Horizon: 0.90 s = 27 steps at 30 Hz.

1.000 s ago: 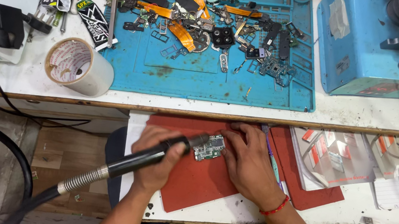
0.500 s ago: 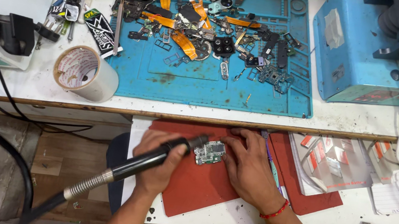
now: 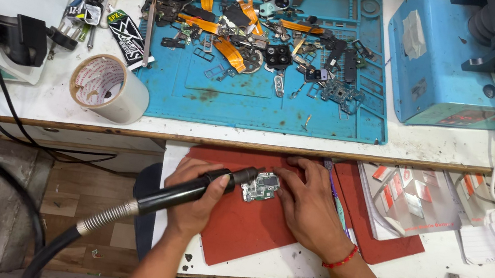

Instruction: The person uses a hot air gun to apply heat to a small circuit board placed on a red mat. They hold the board steady with their right hand while directing the hot air with their left hand, repeatedly adjusting the angle and position of the tool.

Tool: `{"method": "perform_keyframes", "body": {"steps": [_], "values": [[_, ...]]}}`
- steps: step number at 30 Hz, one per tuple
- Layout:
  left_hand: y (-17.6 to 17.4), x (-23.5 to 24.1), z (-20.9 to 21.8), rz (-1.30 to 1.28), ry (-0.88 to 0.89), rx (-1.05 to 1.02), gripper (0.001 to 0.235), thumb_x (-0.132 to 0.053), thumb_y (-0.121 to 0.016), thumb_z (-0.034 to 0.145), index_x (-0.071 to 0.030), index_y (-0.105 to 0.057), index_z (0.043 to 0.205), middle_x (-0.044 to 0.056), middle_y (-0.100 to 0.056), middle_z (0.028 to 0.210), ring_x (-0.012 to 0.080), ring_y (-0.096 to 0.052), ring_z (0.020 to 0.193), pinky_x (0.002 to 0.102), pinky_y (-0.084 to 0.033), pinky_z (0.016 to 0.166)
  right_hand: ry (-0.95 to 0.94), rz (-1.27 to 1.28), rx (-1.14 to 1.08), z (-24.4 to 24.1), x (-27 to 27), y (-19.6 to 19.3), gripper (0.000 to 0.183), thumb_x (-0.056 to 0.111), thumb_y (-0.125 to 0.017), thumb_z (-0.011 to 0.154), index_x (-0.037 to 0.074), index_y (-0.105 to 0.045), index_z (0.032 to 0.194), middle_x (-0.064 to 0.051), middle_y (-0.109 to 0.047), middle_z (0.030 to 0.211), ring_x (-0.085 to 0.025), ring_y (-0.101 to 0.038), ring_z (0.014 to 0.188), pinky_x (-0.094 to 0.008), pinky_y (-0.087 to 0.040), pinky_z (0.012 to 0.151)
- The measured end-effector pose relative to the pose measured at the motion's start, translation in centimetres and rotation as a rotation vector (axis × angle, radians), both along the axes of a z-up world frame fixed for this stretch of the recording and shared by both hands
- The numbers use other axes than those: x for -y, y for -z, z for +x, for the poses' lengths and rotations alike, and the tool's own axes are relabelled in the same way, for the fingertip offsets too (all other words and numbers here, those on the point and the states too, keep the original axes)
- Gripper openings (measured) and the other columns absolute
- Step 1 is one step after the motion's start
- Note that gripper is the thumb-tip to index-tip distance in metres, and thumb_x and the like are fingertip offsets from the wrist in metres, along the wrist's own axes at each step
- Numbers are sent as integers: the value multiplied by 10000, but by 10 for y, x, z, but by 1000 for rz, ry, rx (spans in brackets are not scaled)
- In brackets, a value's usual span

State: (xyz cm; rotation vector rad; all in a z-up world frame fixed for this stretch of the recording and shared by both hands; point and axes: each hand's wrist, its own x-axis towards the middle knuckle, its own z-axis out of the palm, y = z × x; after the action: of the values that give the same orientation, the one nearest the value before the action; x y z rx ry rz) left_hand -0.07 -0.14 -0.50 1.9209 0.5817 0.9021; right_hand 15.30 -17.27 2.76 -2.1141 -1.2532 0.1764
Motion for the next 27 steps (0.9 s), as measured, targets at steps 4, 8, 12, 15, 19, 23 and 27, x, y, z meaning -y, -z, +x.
{"method": "perform_keyframes", "body": {"steps": [4,8,12,15,19,23,27], "values": [[-2,-2,1,61,156,107,343,-375,-762,892,-35,-769,936,96,-731,856,231,-692,836,361,-557,793,-12,7,4,2,3,-1,362,87,-696,883,83,-670,1245,-172,-556,1313,-375,-512,1232,-467,-433,1051],[-5,-2,-4,47,134,39,288,-323,-777,870,-40,-772,920,101,-733,854,253,-680,834,363,-537,801,-17,8,18,0,4,1,380,88,-699,876,71,-662,1254,-185,-547,1322,-392,-498,1234,-480,-422,1055],[-10,5,0,59,117,86,258,-287,-774,889,-35,-759,947,101,-726,882,263,-678,862,364,-534,841,-24,-1,28,2,5,1,379,90,-698,881,72,-659,1257,-189,-541,1330,-397,-489,1239,-481,-420,1060],[-12,2,1,45,38,37,257,-289,-779,891,-40,-762,954,99,-725,882,256,-648,849,367,-523,827,-27,-10,17,2,4,1,381,85,-695,890,81,-664,1270,-191,-538,1343,-398,-484,1243,-477,-421,1061],[-9,0,0,65,168,47,274,-324,-781,870,-59,-769,936,78,-731,871,242,-659,877,375,-527,848,-30,-15,29,2,4,0,396,78,-688,894,91,-668,1289,-186,-540,1351,-393,-486,1248,-474,-423,1069],[-5,-1,1,92,168,36,348,-414,-774,887,-68,-773,930,73,-732,847,221,-665,870,383,-528,868,-16,-32,19,1,4,1,387,91,-696,891,101,-676,1277,-181,-542,1345,-391,-488,1246,-468,-429,1058],[-1,5,1,52,49,87,439,-497,-749,933,-60,-755,978,95,-735,904,224,-677,919,362,-545,853,-22,-34,37,1,4,2,383,95,-697,888,96,-677,1271,-180,-540,1343,-395,-484,1255,-472,-424,1062]]}}
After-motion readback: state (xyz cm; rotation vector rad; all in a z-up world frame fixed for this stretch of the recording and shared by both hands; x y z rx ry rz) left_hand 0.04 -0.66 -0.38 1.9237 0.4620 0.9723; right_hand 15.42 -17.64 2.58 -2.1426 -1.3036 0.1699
